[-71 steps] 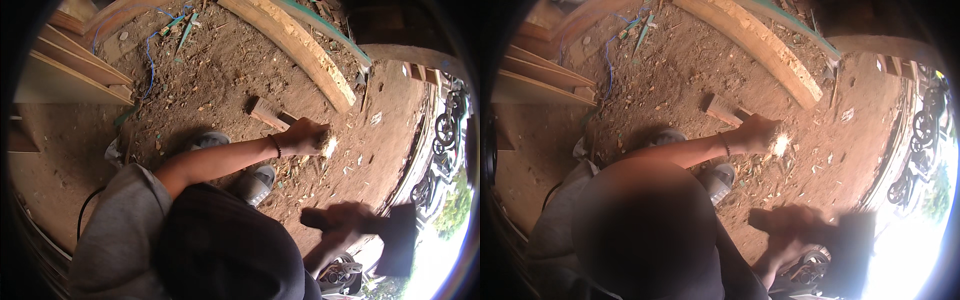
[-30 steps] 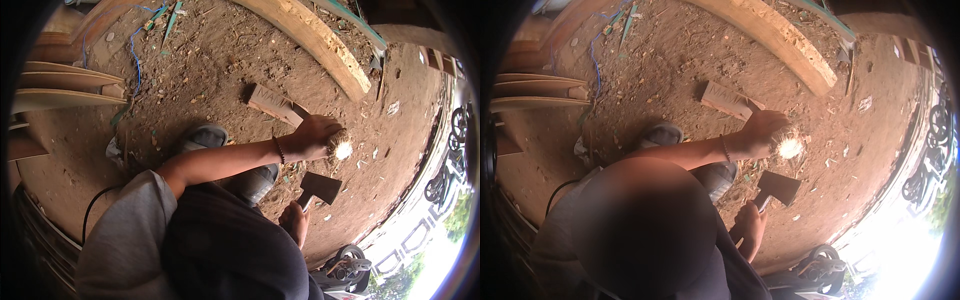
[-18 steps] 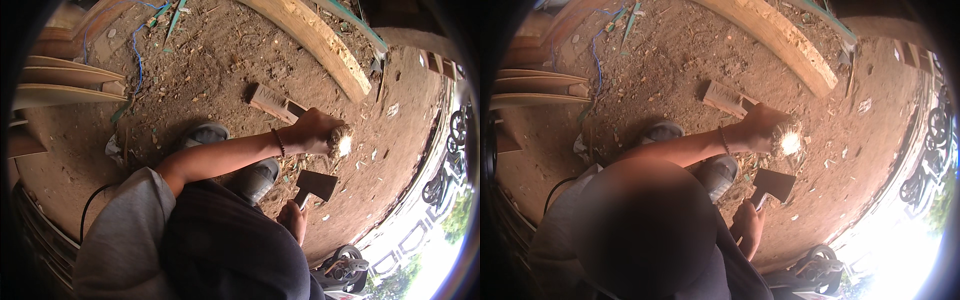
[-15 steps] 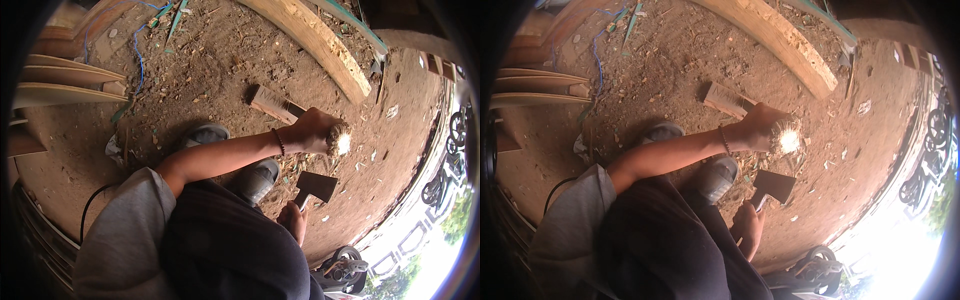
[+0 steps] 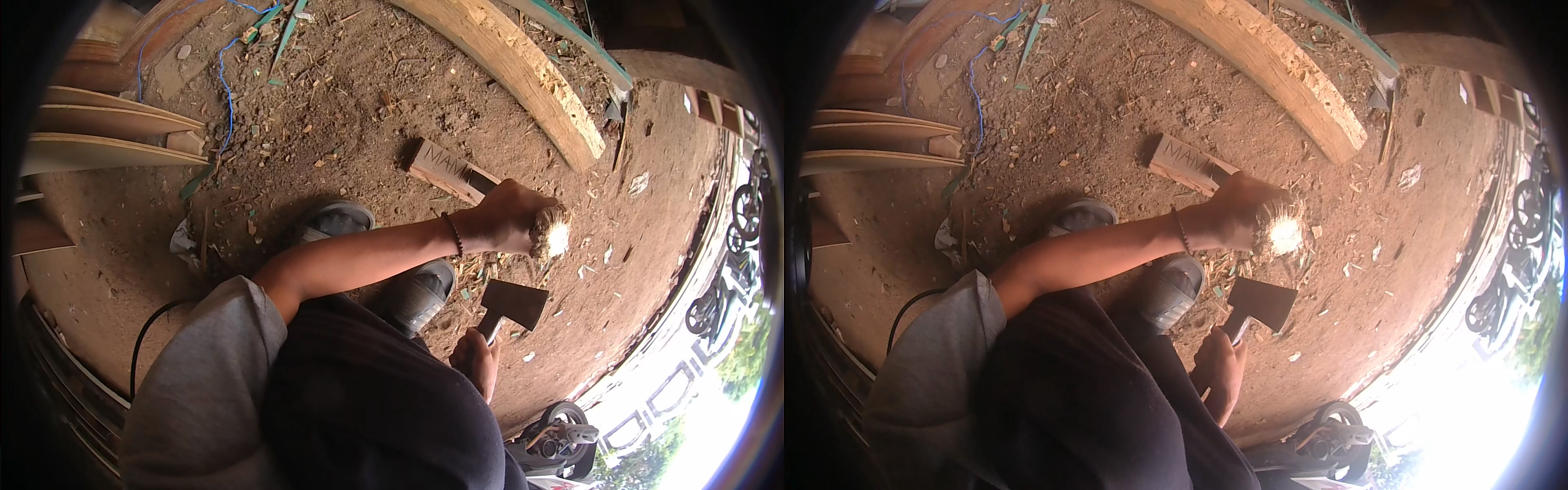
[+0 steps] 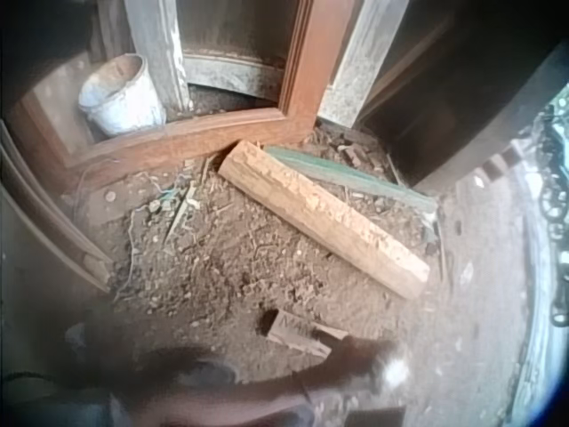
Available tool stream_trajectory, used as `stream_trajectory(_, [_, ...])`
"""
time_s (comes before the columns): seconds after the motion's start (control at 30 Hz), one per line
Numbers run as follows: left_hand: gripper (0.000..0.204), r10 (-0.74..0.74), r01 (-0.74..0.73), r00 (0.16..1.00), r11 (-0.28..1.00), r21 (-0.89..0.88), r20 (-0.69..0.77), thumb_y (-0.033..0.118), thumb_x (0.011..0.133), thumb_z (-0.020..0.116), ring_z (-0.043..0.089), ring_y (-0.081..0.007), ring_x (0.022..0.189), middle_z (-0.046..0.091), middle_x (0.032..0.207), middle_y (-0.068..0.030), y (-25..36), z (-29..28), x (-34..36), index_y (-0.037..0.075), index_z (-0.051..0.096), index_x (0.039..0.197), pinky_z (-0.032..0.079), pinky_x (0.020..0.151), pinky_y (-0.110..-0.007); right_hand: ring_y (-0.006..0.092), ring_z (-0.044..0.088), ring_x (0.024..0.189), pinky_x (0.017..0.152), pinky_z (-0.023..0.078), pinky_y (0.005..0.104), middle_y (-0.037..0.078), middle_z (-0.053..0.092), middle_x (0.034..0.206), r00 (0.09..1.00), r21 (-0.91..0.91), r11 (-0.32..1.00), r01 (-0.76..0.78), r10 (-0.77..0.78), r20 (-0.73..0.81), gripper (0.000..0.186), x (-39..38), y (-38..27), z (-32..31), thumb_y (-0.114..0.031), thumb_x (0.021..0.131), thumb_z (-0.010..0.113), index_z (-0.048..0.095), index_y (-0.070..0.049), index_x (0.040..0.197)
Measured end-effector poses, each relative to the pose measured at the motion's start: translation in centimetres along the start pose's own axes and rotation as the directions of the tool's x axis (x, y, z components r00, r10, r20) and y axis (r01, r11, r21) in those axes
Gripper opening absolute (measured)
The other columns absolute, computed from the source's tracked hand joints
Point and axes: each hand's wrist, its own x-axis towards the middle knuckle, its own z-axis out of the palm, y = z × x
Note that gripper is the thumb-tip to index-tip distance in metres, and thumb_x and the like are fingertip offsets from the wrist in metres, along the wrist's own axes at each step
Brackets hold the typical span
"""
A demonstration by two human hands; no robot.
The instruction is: The person uses a small axe to repeatedly strike a small piece of wood held in the left hand, creating wood shavings. The person occasionally repositions the wood and continues striking it.
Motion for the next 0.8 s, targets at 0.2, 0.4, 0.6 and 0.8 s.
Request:
stream_trajectory(0.2, [0.024, 0.011, -0.011, 1.0, 1.0, -0.012, -0.015, 0.023, 0.067, 0.075, 0.065, -0.0287, 0.06, 0.062, 0.064, -0.0088, -0.2, 0.3, 0.3, 0.01, 0.06, 0.08, 0.052, 0.059, -0.04, 0.0086, 0.038, 0.043, 0.038, 0.031, 0.0247, -0.003, 0.04, 0.057, 1.0, 0.011, 1.0, -0.002, 0.002, 0.018, 0.018, -0.3, -0.1, 0.1, -0.011, 0.088, 0.059, 0.041, -0.011, 0.084])
stream_trajectory(0.4, [0.025, -0.002, 0.002, 1.0, 1.0, -0.008, -0.016, 0.023, 0.065, 0.075, 0.065, -0.0293, 0.062, 0.062, 0.066, -0.0094, -0.3, 0.6, 0.2, 0.01, 0.06, 0.08, 0.052, 0.059, -0.041, 0.0089, 0.042, 0.043, 0.038, 0.034, 0.0241, -0.002, 0.045, 0.058, 0.987, -0.106, 0.984, 0.142, -0.149, -0.058, 0.017, -1.0, -2.4, -0.3, -0.014, 0.087, 0.061, 0.044, -0.01, 0.087])
stream_trajectory(0.6, [0.027, -0.013, 0.013, 1.0, 1.0, 0.016, 0.028, 0.016, 0.062, 0.07, 0.066, -0.029, 0.063, 0.064, 0.068, -0.0104, -0.6, 0.6, 0.0, 0.01, 0.064, 0.088, 0.054, 0.061, -0.041, 0.0081, 0.04, 0.041, 0.035, 0.034, 0.0243, -0.001, 0.042, 0.054, 0.626, -0.289, 0.607, 0.74, -0.779, -0.036, 0.013, -6.8, -11.0, -4.4, -0.015, 0.091, 0.061, 0.051, -0.007, 0.092])
stream_trajectory(0.8, [0.033, -0.058, 0.057, 0.995, 0.998, 0.015, 0.081, 0.015, 0.063, 0.074, 0.067, -0.0272, 0.065, 0.065, 0.072, -0.0106, -0.6, 0.7, 0.0, 0.009, 0.065, 0.094, 0.054, 0.061, -0.039, 0.0146, 0.048, 0.046, 0.043, 0.04, 0.0309, 0.005, 0.051, 0.059, 0.386, -0.669, -0.265, 0.694, -0.648, 0.657, 0.024, -8.6, -15.6, -1.7, -0.031, 0.091, 0.059, 0.055, -0.008, 0.094])
